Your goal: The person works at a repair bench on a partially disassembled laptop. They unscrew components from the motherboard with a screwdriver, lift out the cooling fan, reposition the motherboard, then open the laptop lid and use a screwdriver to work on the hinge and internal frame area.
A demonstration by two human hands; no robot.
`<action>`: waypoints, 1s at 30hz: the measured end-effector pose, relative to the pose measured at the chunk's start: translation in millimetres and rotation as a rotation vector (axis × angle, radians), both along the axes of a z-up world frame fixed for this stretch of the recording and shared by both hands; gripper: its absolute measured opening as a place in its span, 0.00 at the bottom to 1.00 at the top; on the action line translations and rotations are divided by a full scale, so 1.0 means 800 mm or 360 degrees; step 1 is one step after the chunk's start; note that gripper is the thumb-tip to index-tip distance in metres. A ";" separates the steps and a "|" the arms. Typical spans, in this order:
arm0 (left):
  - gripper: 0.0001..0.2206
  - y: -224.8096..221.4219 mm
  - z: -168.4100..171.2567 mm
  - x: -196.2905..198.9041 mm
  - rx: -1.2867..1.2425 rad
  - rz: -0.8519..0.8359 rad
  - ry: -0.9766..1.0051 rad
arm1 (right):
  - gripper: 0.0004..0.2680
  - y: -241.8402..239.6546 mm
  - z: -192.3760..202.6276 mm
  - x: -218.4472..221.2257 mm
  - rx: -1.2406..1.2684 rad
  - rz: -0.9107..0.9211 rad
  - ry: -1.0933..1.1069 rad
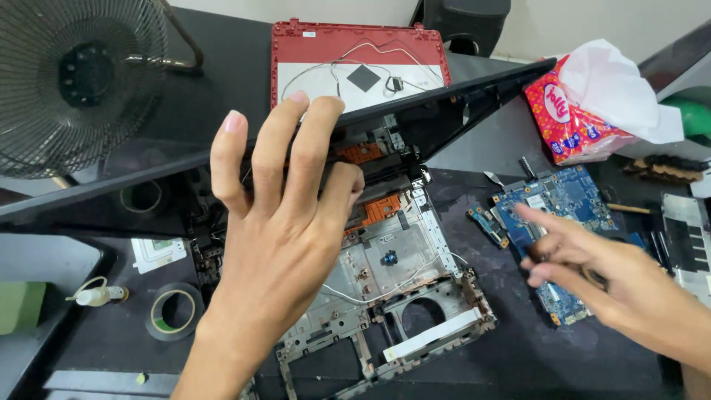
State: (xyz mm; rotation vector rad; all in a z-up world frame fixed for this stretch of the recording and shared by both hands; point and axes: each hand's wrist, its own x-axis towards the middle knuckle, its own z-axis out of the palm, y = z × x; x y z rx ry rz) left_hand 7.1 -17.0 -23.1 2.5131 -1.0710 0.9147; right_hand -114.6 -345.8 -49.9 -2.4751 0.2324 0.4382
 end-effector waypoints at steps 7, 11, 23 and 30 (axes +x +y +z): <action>0.04 -0.002 -0.003 -0.004 -0.0054 0.0003 -0.0007 | 0.06 0.049 -0.015 -0.021 0.0757 -0.0199 -0.1384; 0.04 0.000 -0.004 -0.005 -0.0063 -0.0014 0.0014 | 0.06 0.070 -0.049 -0.017 0.0876 -0.0164 -0.1868; 0.04 0.002 0.004 -0.005 -0.0023 -0.0045 0.0052 | 0.10 0.065 -0.094 -0.004 0.0932 -0.0106 -0.2289; 0.04 -0.001 0.008 -0.006 0.0045 -0.0007 0.0052 | 0.08 0.098 -0.046 0.023 0.0931 0.0019 -0.2476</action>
